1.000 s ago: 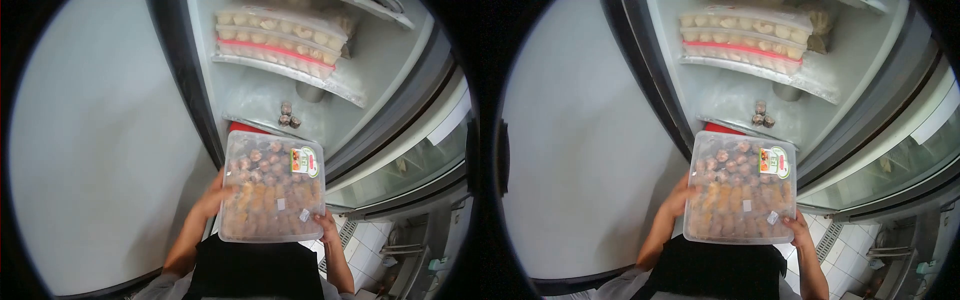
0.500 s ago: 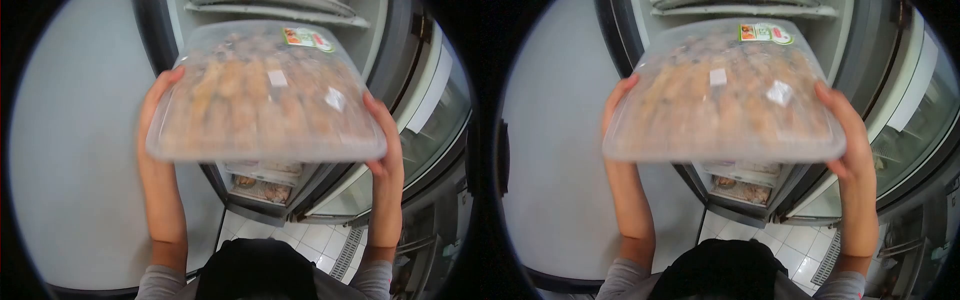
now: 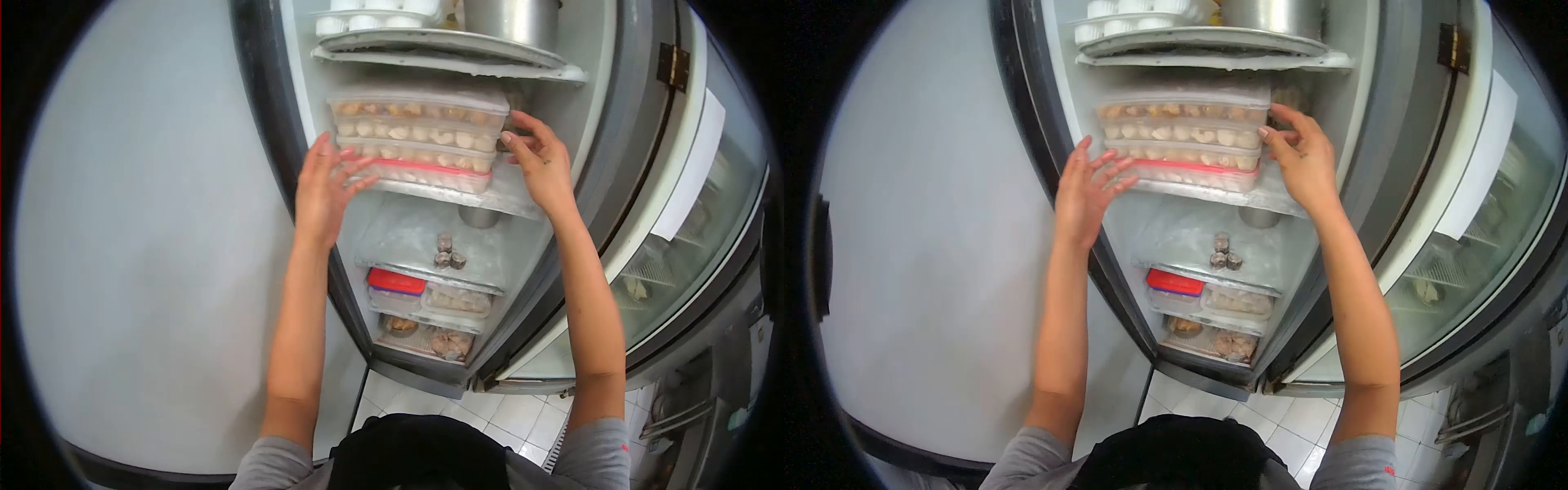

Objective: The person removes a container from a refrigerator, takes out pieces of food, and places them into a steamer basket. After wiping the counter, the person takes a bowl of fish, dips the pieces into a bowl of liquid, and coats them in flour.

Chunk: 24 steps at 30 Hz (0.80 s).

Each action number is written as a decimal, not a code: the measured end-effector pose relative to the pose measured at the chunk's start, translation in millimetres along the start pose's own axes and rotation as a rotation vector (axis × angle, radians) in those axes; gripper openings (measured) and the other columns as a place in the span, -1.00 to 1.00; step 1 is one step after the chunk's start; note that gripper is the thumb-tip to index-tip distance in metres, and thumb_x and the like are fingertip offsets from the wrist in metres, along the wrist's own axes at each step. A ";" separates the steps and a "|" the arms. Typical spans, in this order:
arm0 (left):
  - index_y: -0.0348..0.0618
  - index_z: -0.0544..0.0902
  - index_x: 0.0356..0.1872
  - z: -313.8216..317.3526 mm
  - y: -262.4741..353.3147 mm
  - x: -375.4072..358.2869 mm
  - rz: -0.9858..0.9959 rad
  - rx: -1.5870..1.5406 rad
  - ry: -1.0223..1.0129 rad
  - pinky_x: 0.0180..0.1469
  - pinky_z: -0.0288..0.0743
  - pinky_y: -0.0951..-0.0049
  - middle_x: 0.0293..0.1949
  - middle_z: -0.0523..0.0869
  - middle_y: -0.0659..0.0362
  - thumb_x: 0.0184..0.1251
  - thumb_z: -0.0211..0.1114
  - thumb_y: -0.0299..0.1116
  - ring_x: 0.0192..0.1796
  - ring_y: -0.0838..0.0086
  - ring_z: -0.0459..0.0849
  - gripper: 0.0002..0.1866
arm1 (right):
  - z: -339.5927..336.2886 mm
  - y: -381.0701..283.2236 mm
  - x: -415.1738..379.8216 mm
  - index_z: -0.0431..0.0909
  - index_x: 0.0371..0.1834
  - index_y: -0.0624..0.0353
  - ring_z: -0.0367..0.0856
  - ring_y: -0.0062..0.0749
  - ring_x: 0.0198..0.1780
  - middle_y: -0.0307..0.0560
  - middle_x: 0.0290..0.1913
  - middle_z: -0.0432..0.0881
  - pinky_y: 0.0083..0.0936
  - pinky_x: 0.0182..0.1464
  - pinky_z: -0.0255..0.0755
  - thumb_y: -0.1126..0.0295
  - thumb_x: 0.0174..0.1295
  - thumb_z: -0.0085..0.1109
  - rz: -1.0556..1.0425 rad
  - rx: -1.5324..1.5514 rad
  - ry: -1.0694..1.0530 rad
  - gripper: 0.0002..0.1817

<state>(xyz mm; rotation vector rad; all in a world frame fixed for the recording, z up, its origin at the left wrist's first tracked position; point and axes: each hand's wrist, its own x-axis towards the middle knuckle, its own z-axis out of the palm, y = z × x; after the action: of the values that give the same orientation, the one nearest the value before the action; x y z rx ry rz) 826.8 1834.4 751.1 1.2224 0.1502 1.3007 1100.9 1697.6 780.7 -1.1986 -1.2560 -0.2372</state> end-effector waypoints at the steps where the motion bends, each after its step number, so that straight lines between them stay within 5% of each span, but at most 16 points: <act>1: -0.28 0.10 0.45 0.2 -5.4 -7.3 -0.005 0.069 -0.050 0.12 0.59 0.10 0.27 0.35 -0.21 0.51 0.08 -0.05 0.16 0.05 0.58 -0.31 | 2.9 0.9 -1.7 0.54 0.18 0.23 0.66 -0.49 -0.23 -0.01 -0.08 0.66 -0.56 -0.26 0.54 0.33 0.27 0.26 0.006 0.003 -0.019 -0.57; 4: -0.25 0.26 0.39 -1.8 -18.6 -27.6 -0.083 0.267 -0.114 -0.03 0.64 0.25 0.14 0.53 -0.10 0.50 0.10 -0.14 0.01 0.20 0.68 -0.43 | 0.5 15.4 -26.7 0.58 0.08 0.22 0.61 -0.51 -0.33 -0.13 -0.29 0.67 -0.57 -0.29 0.52 0.34 0.27 0.25 0.057 -0.056 0.069 -0.66; 6: -0.27 0.41 0.28 -14.6 -42.9 -59.2 -0.195 0.333 -0.174 -0.14 0.65 0.35 0.00 0.64 -0.01 0.49 0.12 -0.24 -0.06 0.33 0.71 -0.55 | -2.7 34.9 -66.6 0.59 0.01 0.22 0.57 -0.52 -0.35 -0.17 -0.36 0.64 -0.57 -0.31 0.51 0.35 0.28 0.23 0.232 0.033 -0.264 -0.72; 8: -0.28 0.50 0.19 -34.0 -77.5 -98.8 -0.335 0.361 -0.234 -0.19 0.65 0.41 -0.06 0.68 0.05 0.48 0.11 -0.34 -0.12 0.41 0.70 -0.65 | 13.4 59.8 -112.0 0.56 0.05 0.20 0.63 -0.39 -0.29 -0.06 -0.30 0.67 -0.47 -0.24 0.56 0.28 0.26 0.26 0.407 -0.009 -0.570 -0.65; 10: -0.23 0.55 0.11 -55.8 -130.3 -151.8 -0.452 0.324 -0.156 -0.26 0.63 0.48 -0.16 0.69 0.15 0.46 0.10 -0.40 -0.20 0.45 0.70 -0.73 | 41.5 92.8 -146.1 0.48 0.20 0.13 0.67 -0.17 -0.11 0.10 -0.14 0.68 -0.26 -0.06 0.55 0.14 0.18 0.33 0.321 -0.251 -0.683 -0.45; 11: -0.23 0.55 0.03 -72.0 -159.5 -186.1 -0.541 0.306 -0.184 -0.29 0.62 0.48 -0.22 0.67 0.18 0.44 0.09 -0.41 -0.23 0.48 0.68 -0.77 | 55.3 119.8 -157.1 0.48 0.20 0.13 0.67 -0.17 -0.11 0.10 -0.14 0.68 -0.26 -0.06 0.55 0.14 0.18 0.33 0.321 -0.248 -0.690 -0.45; 13: -0.18 0.56 0.04 -112.1 -210.8 -265.7 -0.626 0.415 -0.323 -0.36 0.53 0.52 -0.29 0.67 0.21 0.46 0.15 -0.35 -0.34 0.58 0.62 -0.77 | 82.7 165.1 -172.5 0.37 0.34 0.06 0.54 0.09 0.16 0.28 0.16 0.54 -0.05 0.14 0.44 -0.05 0.09 0.35 0.142 -0.445 -0.622 -0.23; 15: -0.27 0.56 0.07 -147.4 -235.8 -338.7 -0.846 0.605 -0.370 -0.27 0.62 0.44 -0.21 0.68 0.18 0.45 0.07 -0.38 -0.20 0.51 0.64 -0.71 | 107.5 183.3 -172.4 0.34 0.38 0.05 0.44 0.17 0.23 0.31 0.25 0.43 -0.04 0.18 0.41 -0.10 0.10 0.32 0.183 -0.564 -0.653 -0.19; 16: -0.31 0.60 0.04 -151.8 -229.1 -366.7 -0.994 0.444 -0.194 -0.29 0.55 0.46 -0.24 0.72 0.17 0.45 0.20 -0.30 -0.25 0.52 0.66 -0.70 | 117.3 188.4 -170.6 0.31 0.41 0.05 0.35 0.25 0.30 0.33 0.35 0.32 -0.02 0.21 0.39 -0.15 0.10 0.29 0.228 -0.683 -0.688 -0.15; 20: -0.34 0.62 -0.04 -199.3 -197.7 -459.5 -1.108 0.357 -0.011 -0.18 0.52 0.50 -0.28 0.72 0.18 0.46 0.21 -0.26 -0.26 0.53 0.65 -0.70 | 150.1 200.3 -164.9 0.34 0.38 0.07 0.34 0.29 0.28 0.35 0.35 0.28 -0.04 0.19 0.43 -0.07 0.13 0.23 0.217 -0.782 -0.727 -0.23; 24: -0.34 0.62 -0.11 -186.2 -130.3 -460.3 -1.231 0.460 0.308 -0.15 0.50 0.52 -0.30 0.70 0.19 0.45 0.22 -0.26 -0.28 0.54 0.64 -0.72 | 164.4 216.2 -180.9 0.43 0.31 0.10 0.41 0.20 0.19 0.31 0.21 0.39 -0.05 0.09 0.50 0.18 0.13 0.16 0.158 -0.870 -0.625 -0.38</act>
<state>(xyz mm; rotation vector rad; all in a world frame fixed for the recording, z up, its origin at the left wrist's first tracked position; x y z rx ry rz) 621.8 1613.6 335.4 0.9639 1.2631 0.3320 1089.7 1838.5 486.6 -2.2319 -1.6424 -0.3193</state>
